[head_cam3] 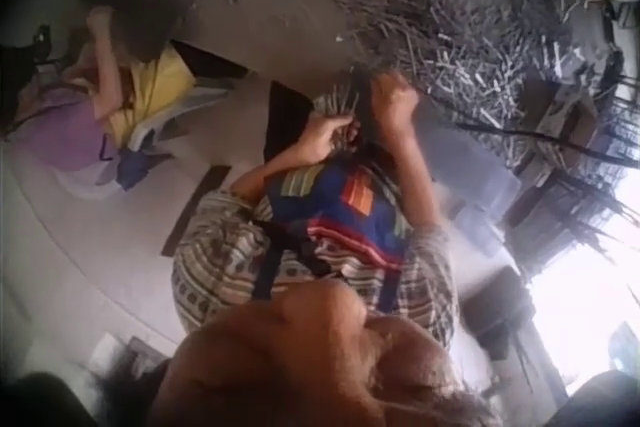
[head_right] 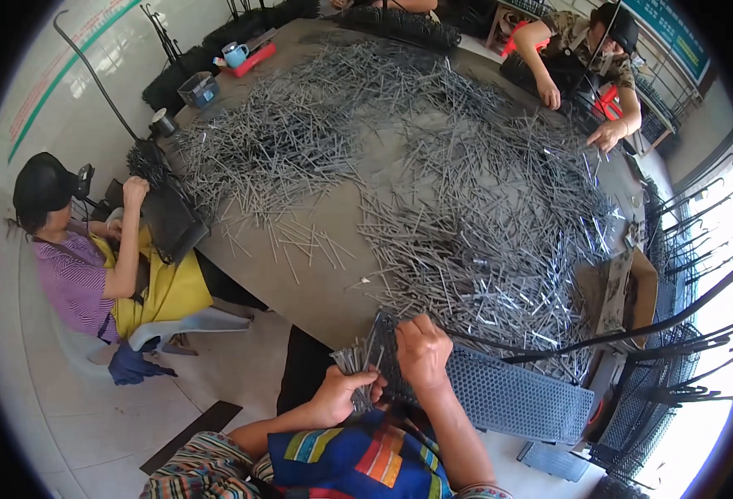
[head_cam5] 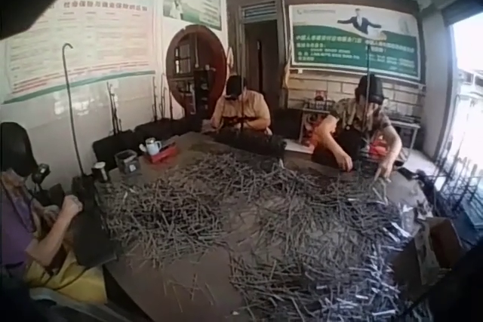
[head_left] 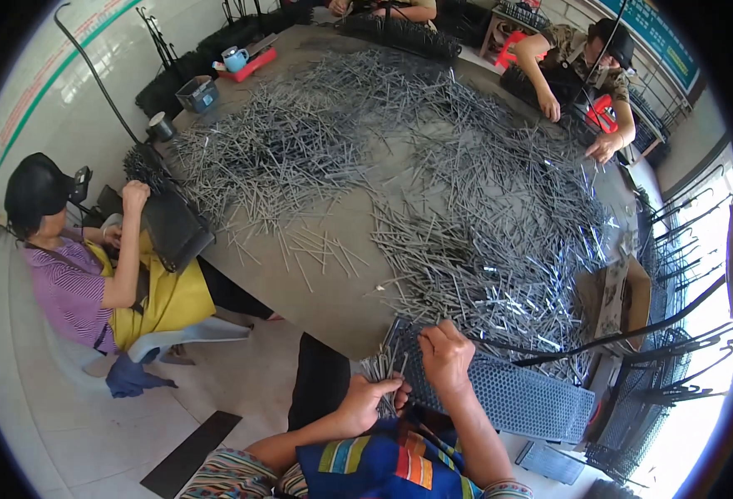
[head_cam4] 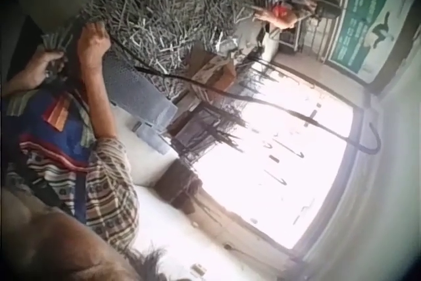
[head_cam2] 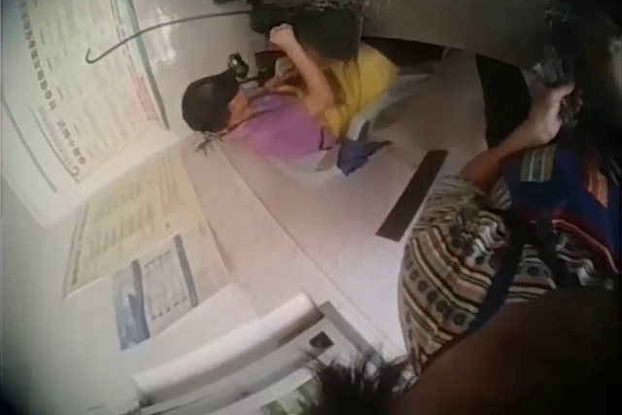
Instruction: Inserting thin metal rods into the holes of a perforated mesh panel manually.
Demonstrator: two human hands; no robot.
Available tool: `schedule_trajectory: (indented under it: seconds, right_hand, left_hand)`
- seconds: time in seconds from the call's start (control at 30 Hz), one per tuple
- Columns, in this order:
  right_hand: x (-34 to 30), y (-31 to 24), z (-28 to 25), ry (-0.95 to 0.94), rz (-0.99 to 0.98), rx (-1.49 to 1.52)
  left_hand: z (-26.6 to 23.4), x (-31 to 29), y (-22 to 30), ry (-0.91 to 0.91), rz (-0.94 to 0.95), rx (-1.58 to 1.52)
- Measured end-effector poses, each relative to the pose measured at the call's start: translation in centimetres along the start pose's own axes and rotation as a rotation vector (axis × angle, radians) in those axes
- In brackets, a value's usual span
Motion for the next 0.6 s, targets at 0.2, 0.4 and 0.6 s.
schedule_trajectory:
  seconds: [0.2, 0.4, 0.6]
  right_hand:
    - [1.4, -0.1, -0.4, -0.039, -0.069, -0.039]
    - [-3.3, 2.4, 0.9, -0.203, 0.387, 0.767]
    - [-5.8, 2.9, 3.7, -0.194, 0.565, 1.461]
  left_hand:
    - [0.2, 0.3, 1.2, -0.007, 0.058, -0.006]
    - [0.2, 0.6, 0.1, -0.111, -0.041, -0.034]
    - [0.9, 0.9, -0.7, -0.113, -0.111, -0.082]
Point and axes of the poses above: each hand's wrist, its own x-axis towards the middle knuckle, its own z-axis out of the palm, y = z × x, the point moved 5 cm from there along x, towards the middle knuckle, and after that the axes turned 13 degrees about -y, right-handed, at the moved point
